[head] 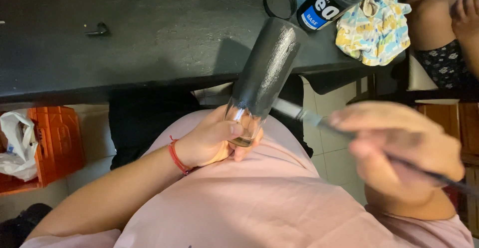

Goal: The person paints the exterior of clear cylindrical glasses with black paint using a brush. They repeatedly dip the brush into a paint container and apply the paint to the glass, rotating it to cover the surface. Finished glasses are placed on the table.

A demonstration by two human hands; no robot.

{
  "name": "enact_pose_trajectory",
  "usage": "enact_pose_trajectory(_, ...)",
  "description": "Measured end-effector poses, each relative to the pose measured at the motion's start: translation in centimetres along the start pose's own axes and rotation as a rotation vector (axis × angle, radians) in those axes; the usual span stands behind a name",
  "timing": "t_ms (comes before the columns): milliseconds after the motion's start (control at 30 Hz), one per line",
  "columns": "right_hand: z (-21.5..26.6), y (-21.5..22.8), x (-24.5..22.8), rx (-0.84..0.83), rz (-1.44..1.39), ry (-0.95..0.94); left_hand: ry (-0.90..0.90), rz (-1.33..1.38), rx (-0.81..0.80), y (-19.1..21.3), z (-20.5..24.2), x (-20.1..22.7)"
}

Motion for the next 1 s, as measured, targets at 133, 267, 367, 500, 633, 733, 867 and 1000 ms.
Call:
enact_pose_trajectory(133, 2.0, 0.6, 1.2, 0.013, -0.165, 0.005, -0.015, 0.001, 0.007, 0.0, 0.0, 0.1)
enact_pose_trajectory(267, 0.3, 0.0, -2.0, -0.204, 0.168, -0.117, -0.017, -0.037, -0.015, 0.1, 0.3, 0.3)
enact_pose_trajectory(367, 0.8, -0.6, -0.3, 0.02, -0.085, -0.115, -0.041, 0.005, -0.048, 0.0, 0.2, 0.4)
enact_pose_trajectory(500, 0.9, 0.2, -0.6, 0.041, 0.05, -0.055, -0.051, 0.037, -0.032, 0.1, 0.2, 0.3)
enact_pose_trajectory(633, 1.9, 0.1, 1.4, -0.051, -0.099, 0.115, -0.07, -0.033, -0.057, -0.7, -0.2, 0.9)
enact_pose_trajectory(733, 0.2, -1.2, -0.7, 0.199, 0.04, -0.029, -0.067, -0.046, -0.049, -0.1, 0.1, 0.2)
enact_pose_trajectory(867, 1.0, 0.8, -0.6, -0.307, 0.175, -0.176, -0.124, -0.097, -0.062, -0.1, 0.2, 0.2)
enact_pose_trajectory(1000, 0.1, -0.3, -0.1, -0.036, 0.075, 0.07, -0.091, -0.115, -0.032, 0.0, 0.1, 0.0)
Point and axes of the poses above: each hand's wrist, its own z-axis away from the middle knuckle, its own y-axis out of the back of the hand, x = y × z, the point moved 1 cm from there along -z, towards the middle knuckle, and after that the axes turned 15 degrees about -y, right-handed, at the moved point
